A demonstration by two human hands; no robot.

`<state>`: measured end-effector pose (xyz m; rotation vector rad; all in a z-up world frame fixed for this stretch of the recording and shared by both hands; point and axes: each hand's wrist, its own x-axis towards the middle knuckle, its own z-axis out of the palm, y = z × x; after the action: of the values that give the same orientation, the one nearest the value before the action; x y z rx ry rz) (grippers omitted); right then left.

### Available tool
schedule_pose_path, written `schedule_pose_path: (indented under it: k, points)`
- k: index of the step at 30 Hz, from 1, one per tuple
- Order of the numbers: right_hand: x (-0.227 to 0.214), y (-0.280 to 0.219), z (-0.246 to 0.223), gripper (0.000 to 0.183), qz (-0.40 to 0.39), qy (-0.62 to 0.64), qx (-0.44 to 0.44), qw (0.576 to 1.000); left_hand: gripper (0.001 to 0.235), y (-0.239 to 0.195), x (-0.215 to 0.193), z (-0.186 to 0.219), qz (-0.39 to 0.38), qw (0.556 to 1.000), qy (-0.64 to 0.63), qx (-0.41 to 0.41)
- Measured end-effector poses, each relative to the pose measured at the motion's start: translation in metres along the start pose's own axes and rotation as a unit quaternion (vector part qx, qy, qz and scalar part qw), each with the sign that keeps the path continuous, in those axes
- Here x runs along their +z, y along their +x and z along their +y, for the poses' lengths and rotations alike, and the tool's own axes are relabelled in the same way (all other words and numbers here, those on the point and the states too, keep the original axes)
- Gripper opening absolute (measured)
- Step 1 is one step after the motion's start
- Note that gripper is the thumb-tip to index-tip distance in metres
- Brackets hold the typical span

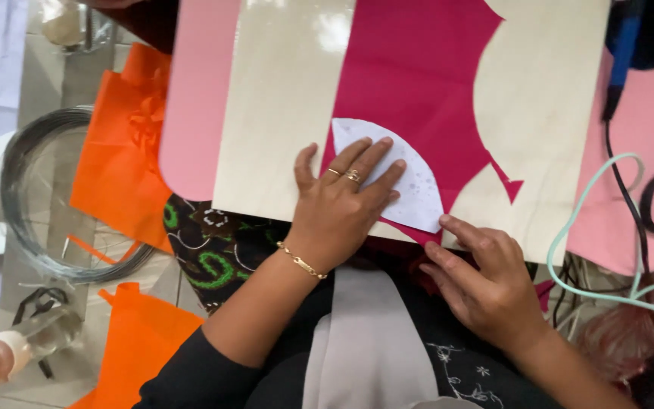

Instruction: Using a hot cutting tool to cut out specific shapes from synthetic fabric using a template.

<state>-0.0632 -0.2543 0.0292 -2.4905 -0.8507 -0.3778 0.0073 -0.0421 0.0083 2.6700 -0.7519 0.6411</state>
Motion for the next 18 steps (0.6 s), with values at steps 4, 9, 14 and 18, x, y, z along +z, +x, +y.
schedule_pose_path:
  k: [4,9,14,18]
  points:
    - [-0.0001,0.0021,-0.0029,0.029,-0.001,-0.018,0.005,1.0,0.033,-0.0015,-0.0017,-0.0003,0.024,1.0,0.009,-0.01]
    - [-0.0004,0.001,-0.0035,0.028,-0.009,-0.034,0.009,0.999,0.03,-0.0025,-0.0007,-0.0009,0.029,0.999,-0.004,-0.014]
    - [-0.0022,0.0029,-0.0063,0.025,-0.015,-0.038,0.016,0.999,0.031,-0.0019,-0.0042,-0.0021,-0.002,0.999,-0.025,-0.043]
    - [0.0006,-0.0027,-0.0034,0.029,-0.02,-0.034,0.023,0.999,0.032,-0.0011,-0.0057,-0.0046,-0.026,0.995,-0.075,-0.055]
